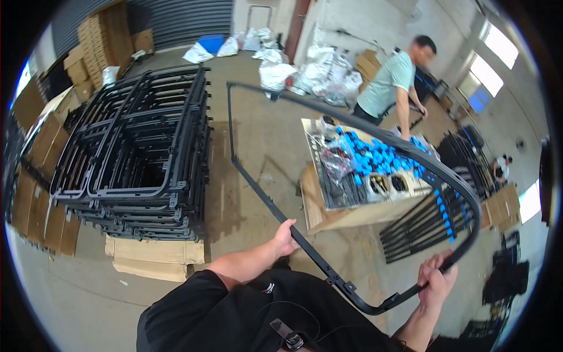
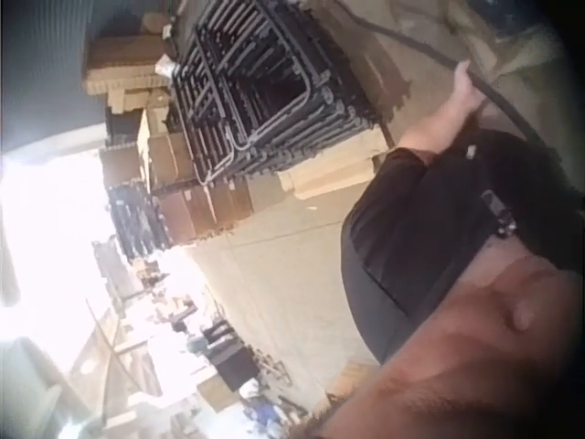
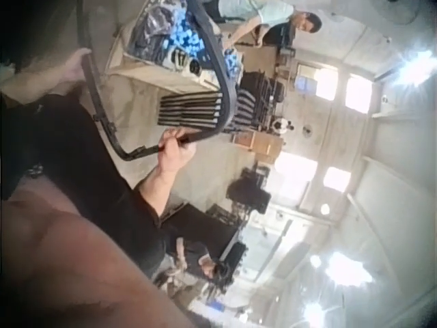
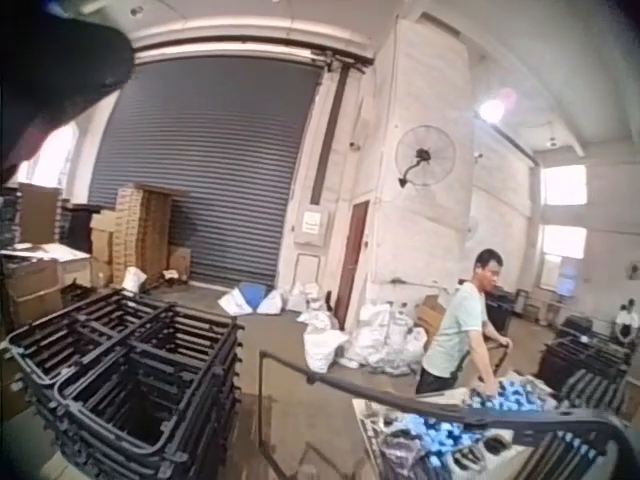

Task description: Assembling a metal frame by attaching blue protective covers and securing them with tools.

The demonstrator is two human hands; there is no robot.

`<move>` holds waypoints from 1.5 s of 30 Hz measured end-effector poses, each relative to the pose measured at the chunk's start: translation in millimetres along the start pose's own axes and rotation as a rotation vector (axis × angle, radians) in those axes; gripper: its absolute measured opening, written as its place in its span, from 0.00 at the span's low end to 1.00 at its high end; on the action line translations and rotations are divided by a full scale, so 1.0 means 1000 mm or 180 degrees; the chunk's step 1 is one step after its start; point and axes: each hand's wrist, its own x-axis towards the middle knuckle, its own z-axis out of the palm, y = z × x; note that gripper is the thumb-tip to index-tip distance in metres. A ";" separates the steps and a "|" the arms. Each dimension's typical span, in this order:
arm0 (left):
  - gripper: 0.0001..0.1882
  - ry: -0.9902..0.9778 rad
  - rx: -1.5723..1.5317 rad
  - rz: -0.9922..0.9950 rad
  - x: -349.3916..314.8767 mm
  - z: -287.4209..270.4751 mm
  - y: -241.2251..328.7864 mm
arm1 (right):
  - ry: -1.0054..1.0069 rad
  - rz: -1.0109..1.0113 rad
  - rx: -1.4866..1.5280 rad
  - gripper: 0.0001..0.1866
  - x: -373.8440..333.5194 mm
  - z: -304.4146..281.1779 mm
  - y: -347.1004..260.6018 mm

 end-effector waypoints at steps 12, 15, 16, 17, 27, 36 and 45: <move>0.25 0.0274 0.3514 0.4557 -0.086 0.050 0.011 | -0.0988 0.1180 -0.2223 0.10 -0.007 0.007 0.042; 0.29 -0.0456 0.3960 0.4890 -0.128 0.133 0.015 | -0.1741 0.1279 -0.2878 0.09 0.014 -0.008 0.046; 0.31 -0.0935 0.4209 0.4923 -0.127 0.156 0.012 | -0.1723 0.1309 -0.2872 0.09 0.021 -0.014 0.047; 0.31 -0.0962 0.4226 0.4902 -0.121 0.178 0.005 | -0.1839 0.1407 -0.2997 0.08 0.029 -0.023 0.049; 0.17 -0.1220 0.4575 0.3444 -0.001 0.313 -0.133 | -0.3010 0.0075 -0.3341 0.12 0.182 -0.199 0.096; 0.13 -0.0074 0.4065 0.3588 0.100 0.357 -0.180 | -0.3155 -0.0776 -0.2797 0.15 0.340 -0.257 0.163; 0.12 0.0281 0.4058 0.3523 0.202 0.318 -0.185 | -0.3529 -0.0651 -0.3152 0.14 0.399 -0.242 0.247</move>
